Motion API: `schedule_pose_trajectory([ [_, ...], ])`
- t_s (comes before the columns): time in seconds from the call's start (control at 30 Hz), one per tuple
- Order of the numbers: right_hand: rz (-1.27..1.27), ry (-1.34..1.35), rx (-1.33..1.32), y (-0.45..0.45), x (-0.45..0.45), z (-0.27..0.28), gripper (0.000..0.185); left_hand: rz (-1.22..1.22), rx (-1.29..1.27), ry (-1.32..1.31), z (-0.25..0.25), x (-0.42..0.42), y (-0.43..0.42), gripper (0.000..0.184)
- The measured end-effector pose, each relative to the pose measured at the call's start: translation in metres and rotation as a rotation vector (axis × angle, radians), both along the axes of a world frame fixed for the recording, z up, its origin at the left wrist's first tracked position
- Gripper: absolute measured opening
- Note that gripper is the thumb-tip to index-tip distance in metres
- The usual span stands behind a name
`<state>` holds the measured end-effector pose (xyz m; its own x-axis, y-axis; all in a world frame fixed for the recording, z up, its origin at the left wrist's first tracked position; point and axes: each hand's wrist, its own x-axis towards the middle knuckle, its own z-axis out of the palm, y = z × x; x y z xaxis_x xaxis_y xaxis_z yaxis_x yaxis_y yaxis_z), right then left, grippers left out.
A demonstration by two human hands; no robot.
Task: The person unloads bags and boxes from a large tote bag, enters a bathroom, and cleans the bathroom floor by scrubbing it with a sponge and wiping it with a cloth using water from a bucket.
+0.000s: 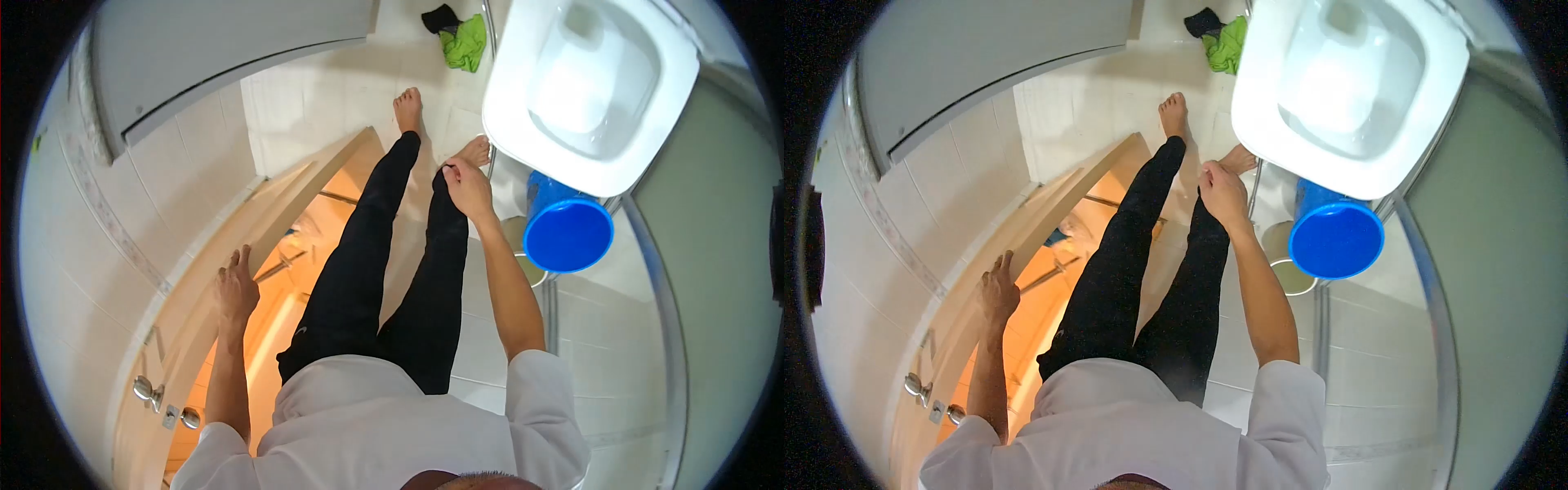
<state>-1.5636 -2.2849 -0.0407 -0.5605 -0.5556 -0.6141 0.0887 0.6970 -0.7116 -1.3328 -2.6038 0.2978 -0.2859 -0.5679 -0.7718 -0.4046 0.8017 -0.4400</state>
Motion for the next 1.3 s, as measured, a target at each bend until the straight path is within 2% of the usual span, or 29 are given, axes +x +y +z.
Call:
schedule_pose_trajectory([
  [0.1, 0.063, 0.001, -0.040, -0.053, -0.025, 0.025, 0.027, 0.107, 0.043, -0.169, 0.007, -0.001, -0.005, 0.066],
  [0.13, 0.103, 0.013, -0.035, -0.069, -0.030, 0.033, 0.027, 0.146, 0.052, -0.156, 0.008, 0.009, -0.008, 0.066],
  [0.2, 0.203, 0.117, -0.033, -0.093, -0.044, 0.042, 0.027, 0.075, 0.090, -0.145, 0.003, 0.024, -0.006, 0.065],
  [0.23, 0.235, 0.056, 0.006, -0.104, -0.051, 0.046, 0.027, 0.117, 0.094, -0.138, 0.002, 0.031, -0.002, 0.065],
  [0.3, 0.312, 0.065, 0.028, -0.127, -0.059, 0.048, 0.027, 0.057, 0.029, -0.139, 0.006, 0.045, 0.007, 0.056],
  [0.4, 0.421, 0.081, 0.038, -0.153, -0.065, 0.050, 0.027, 0.119, -0.032, -0.078, 0.006, 0.073, 0.021, 0.048],
  [0.47, 0.497, 0.080, 0.042, -0.180, -0.076, 0.047, 0.028, 0.151, -0.059, -0.103, 0.008, 0.082, 0.021, 0.047],
  [0.53, 0.551, 0.024, 0.155, -0.203, -0.083, 0.046, 0.030, 0.115, -0.073, -0.136, 0.009, 0.089, 0.025, 0.046],
  [0.6, 0.592, 0.091, 0.119, -0.212, -0.082, 0.040, 0.028, 0.179, -0.067, -0.177, 0.013, 0.098, 0.035, 0.047],
  [0.67, 0.576, 0.100, 0.084, -0.227, -0.086, 0.030, 0.026, 0.168, -0.084, -0.099, 0.013, 0.113, 0.041, 0.051],
  [0.8, 0.692, 0.095, 0.158, -0.251, -0.092, 0.023, 0.025, 0.260, -0.096, -0.073, 0.018, 0.118, 0.043, 0.050],
  [0.87, 0.733, 0.122, 0.114, -0.252, -0.092, 0.011, 0.025, 0.416, -0.126, 0.041, 0.018, 0.116, 0.044, 0.048],
  [1.0, 0.823, 0.074, 0.187, -0.256, -0.089, -0.006, 0.024, 0.518, -0.077, 0.020, 0.028, 0.111, 0.038, 0.045],
  [1.03, 0.833, 0.088, 0.196, -0.256, -0.086, 0.000, 0.024, 0.622, -0.067, 0.104, 0.033, 0.119, 0.039, 0.046],
  [1.07, 0.784, -0.016, 0.218, -0.251, -0.087, -0.011, 0.024, 0.727, -0.053, 0.167, 0.035, 0.118, 0.038, 0.048],
  [1.17, 0.665, -0.162, 0.274, -0.248, -0.091, -0.045, 0.024, 0.816, -0.092, 0.249, 0.037, 0.122, 0.032, 0.046],
  [1.23, 0.509, -0.251, 0.302, -0.238, -0.095, -0.069, 0.027, 0.880, -0.108, 0.314, 0.022, 0.132, 0.030, 0.044],
  [1.3, 0.467, -0.148, 0.310, -0.245, -0.101, -0.084, 0.030, 0.923, -0.128, 0.413, -0.010, 0.150, 0.019, 0.042],
])
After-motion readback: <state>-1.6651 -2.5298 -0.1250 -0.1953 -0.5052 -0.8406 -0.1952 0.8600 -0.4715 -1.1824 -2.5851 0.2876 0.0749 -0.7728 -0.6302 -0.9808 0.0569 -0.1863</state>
